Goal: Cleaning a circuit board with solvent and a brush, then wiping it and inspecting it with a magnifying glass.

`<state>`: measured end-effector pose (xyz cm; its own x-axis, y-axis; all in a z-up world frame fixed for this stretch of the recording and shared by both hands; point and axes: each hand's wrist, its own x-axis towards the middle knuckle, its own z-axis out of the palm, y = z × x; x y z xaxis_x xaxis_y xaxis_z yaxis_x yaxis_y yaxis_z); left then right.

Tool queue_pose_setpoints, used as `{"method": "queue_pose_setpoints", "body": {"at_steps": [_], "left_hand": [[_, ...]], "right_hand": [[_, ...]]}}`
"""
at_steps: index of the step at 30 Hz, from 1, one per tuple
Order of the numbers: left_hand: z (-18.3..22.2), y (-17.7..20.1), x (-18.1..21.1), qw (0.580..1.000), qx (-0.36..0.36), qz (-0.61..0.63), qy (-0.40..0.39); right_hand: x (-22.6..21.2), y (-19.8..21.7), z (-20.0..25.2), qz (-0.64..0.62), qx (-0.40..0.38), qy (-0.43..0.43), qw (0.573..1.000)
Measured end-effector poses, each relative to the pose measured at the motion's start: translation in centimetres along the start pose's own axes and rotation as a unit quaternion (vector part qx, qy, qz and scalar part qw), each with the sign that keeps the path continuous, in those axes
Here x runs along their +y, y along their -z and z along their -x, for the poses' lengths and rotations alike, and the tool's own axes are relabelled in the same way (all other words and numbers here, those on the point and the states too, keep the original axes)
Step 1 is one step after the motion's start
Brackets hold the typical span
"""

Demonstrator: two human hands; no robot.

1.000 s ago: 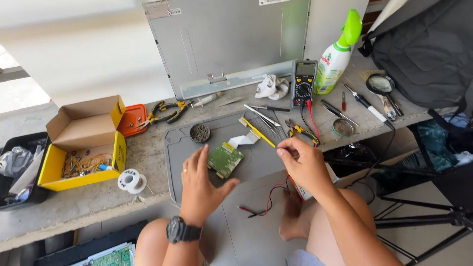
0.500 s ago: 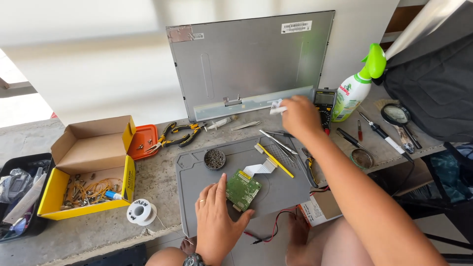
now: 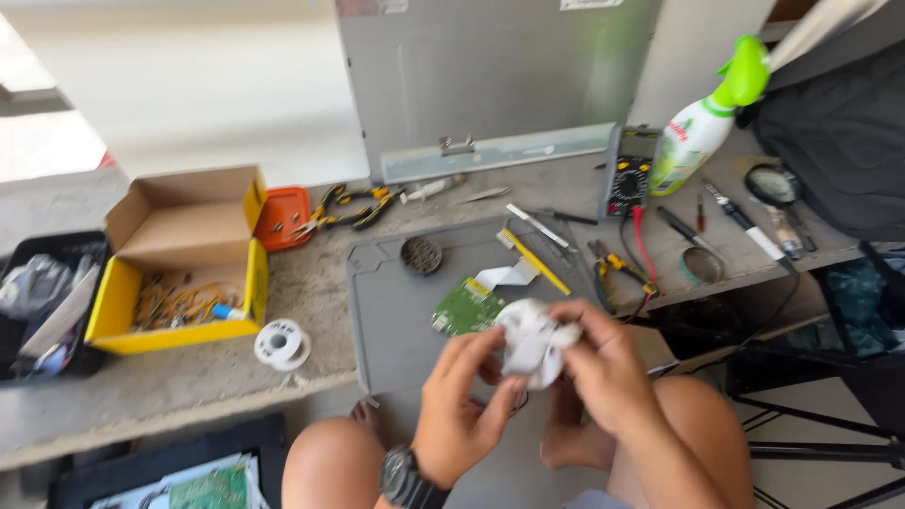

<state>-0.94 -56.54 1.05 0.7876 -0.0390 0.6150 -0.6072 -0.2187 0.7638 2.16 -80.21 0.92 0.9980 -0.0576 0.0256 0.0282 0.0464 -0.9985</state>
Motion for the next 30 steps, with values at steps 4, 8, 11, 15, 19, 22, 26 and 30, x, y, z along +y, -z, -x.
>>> {"method": "queue_pose_setpoints", "body": {"at_steps": [4, 8, 11, 15, 19, 22, 26, 30], "left_hand": [[1.1, 0.0, 0.2, 0.998, -0.031, 0.043, 0.023], [0.9, 2.4, -0.4, 0.98, -0.115, 0.14, 0.084], [-0.5, 4.6, -1.4, 0.998, -0.025, 0.031, 0.049], [-1.1, 3.6, -3.5, 0.976, 0.013, -0.205, 0.072], [-0.6, 0.5, -7.5, 0.945, 0.033, -0.319, 0.069], [0.0, 0.2, -9.0, 0.94, 0.036, -0.332, 0.073], [-0.5, 0.5, -8.1, 0.94, 0.031, -0.333, 0.067], [-0.7, 0.7, -8.0, 0.938, 0.015, -0.34, 0.063]], "right_hand": [[0.6, -1.3, 4.7, 0.035, -0.181, 0.043, 0.982], [2.5, 0.8, 4.5, 0.102, -0.15, 0.007, 0.983], [2.1, 2.5, 1.9, 0.2, -0.095, 0.0, 0.975], [-2.6, -4.4, -1.8, 0.341, -0.022, 0.218, 0.914], [1.7, -7.9, -5.5, 0.491, -0.137, 0.366, 0.779], [-1.2, -7.4, -4.1, 0.503, -0.239, 0.358, 0.749], [-2.2, -7.1, -5.4, 0.482, -0.266, 0.343, 0.761], [-1.0, -7.5, -5.1, 0.514, -0.231, 0.361, 0.743]]}}
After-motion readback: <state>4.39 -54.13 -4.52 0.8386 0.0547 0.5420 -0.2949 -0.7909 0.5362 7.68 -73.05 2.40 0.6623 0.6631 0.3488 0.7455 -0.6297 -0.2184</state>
